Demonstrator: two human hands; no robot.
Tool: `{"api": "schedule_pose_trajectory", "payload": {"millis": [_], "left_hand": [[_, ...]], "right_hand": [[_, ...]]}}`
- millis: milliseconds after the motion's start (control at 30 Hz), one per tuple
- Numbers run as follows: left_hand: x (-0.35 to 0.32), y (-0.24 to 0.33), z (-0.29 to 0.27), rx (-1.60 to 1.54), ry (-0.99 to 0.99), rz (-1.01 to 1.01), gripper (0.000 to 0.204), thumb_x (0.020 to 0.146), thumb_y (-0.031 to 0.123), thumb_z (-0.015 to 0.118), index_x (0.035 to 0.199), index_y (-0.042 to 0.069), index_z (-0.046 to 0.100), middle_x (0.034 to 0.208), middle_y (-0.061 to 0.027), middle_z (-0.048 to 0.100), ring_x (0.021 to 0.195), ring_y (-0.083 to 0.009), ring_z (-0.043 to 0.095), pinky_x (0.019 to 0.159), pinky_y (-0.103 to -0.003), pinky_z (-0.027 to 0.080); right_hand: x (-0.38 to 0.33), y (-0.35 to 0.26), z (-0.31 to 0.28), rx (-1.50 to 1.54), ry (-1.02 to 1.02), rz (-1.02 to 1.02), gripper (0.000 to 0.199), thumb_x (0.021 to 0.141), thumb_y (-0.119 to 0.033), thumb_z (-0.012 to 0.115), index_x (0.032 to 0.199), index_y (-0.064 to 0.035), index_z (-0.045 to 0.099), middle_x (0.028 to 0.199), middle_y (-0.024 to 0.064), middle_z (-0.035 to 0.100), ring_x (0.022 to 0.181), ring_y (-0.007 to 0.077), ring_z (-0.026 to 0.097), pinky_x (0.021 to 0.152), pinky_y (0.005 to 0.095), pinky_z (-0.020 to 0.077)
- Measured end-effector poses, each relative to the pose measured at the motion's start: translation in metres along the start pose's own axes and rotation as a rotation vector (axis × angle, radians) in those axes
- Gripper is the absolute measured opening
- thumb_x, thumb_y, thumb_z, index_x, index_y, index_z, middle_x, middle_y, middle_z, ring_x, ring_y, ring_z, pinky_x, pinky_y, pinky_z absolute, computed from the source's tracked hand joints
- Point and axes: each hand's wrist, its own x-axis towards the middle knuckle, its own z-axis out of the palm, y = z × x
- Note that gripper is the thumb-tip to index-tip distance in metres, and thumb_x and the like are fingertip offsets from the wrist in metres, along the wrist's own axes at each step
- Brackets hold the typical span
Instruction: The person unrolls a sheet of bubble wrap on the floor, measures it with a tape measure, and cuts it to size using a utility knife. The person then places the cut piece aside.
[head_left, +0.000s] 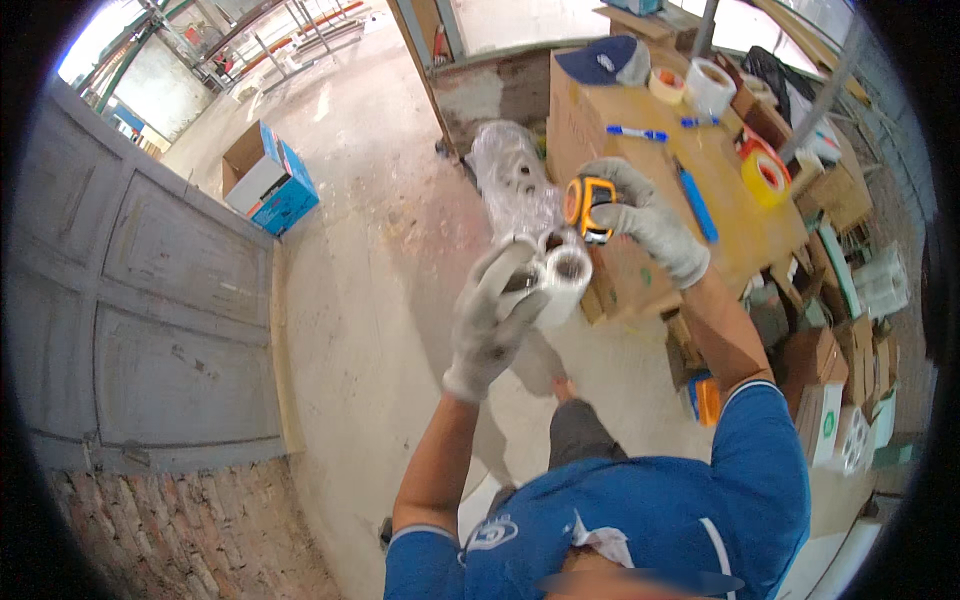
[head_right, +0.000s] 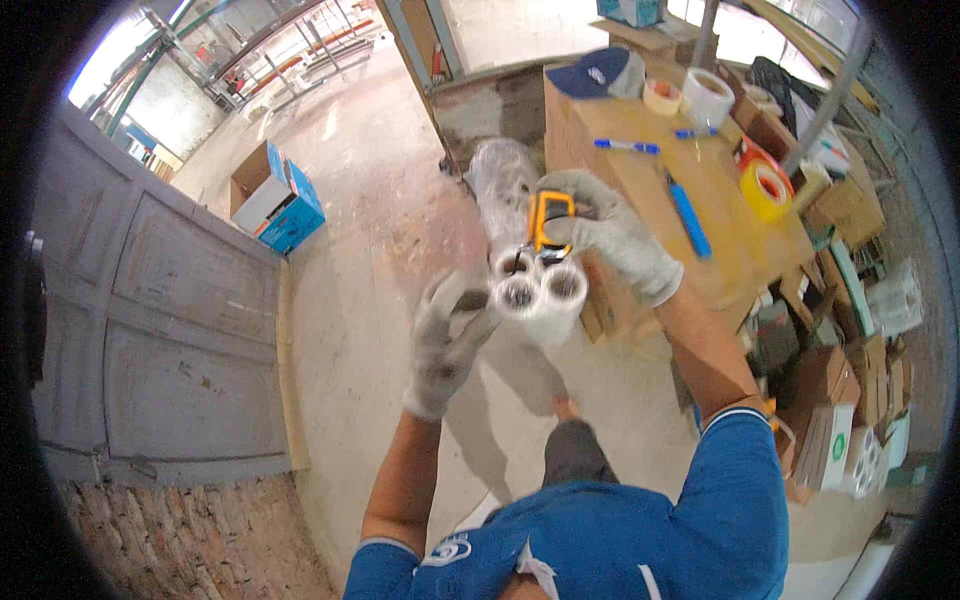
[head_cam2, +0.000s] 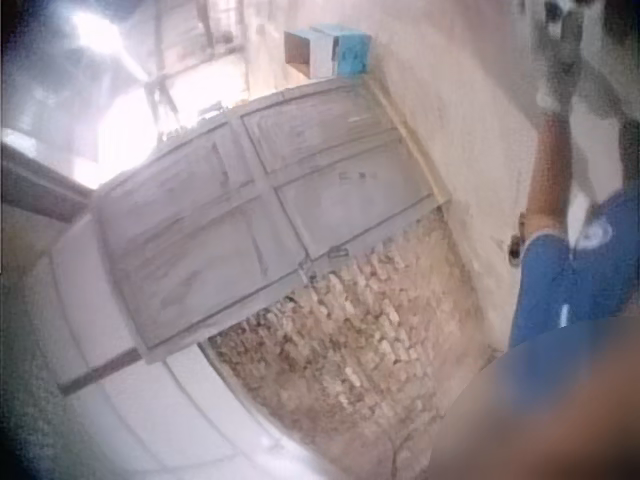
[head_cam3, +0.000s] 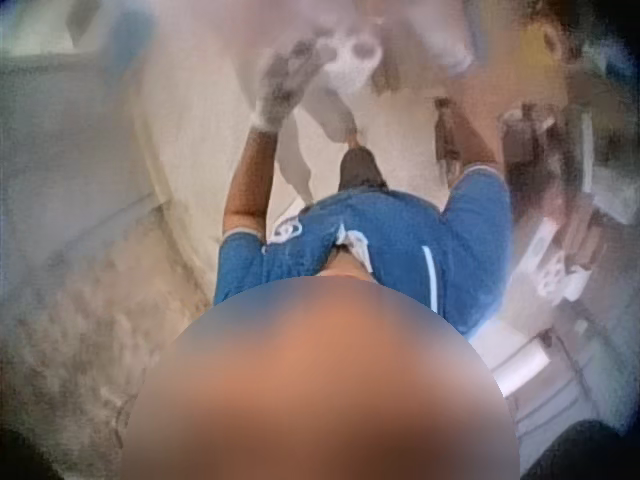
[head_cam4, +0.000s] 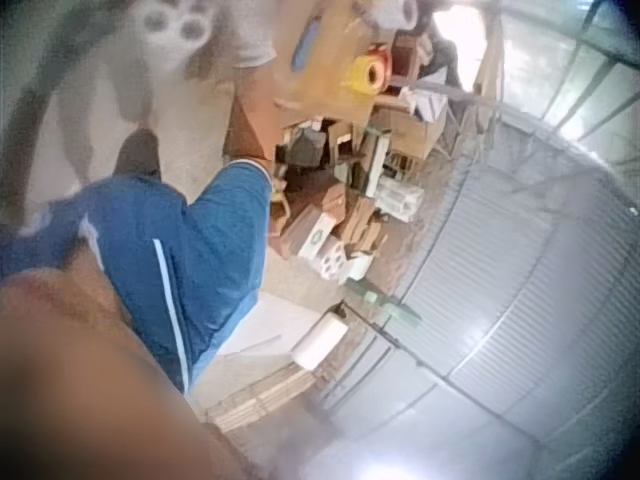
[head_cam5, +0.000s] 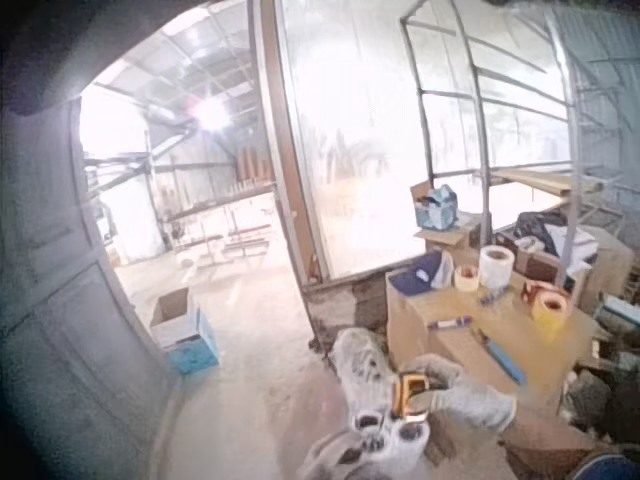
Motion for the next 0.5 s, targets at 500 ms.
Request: {"api": "schedule_pose_trajectory", "payload": {"millis": [500], "left_hand": [[-0.31,0.144,-0.08,-0.224,-0.258,-0.183,0.036,0.091,0.02,0.069,0.118,-0.003,0.061,0.107,-0.0108,0.066,0.097,-0.0169,0.062,0.085,-0.031,0.051]], "right_hand": [[-0.368,0.034,0.277,0.152,-0.034,0.237,0.069,0.071,-0.005,0.08,0.132,-0.0072,0.049,0.118,0.0041,0.054,0.111,0.0155,0.054,0.096,0.0306,0.0474]]}}
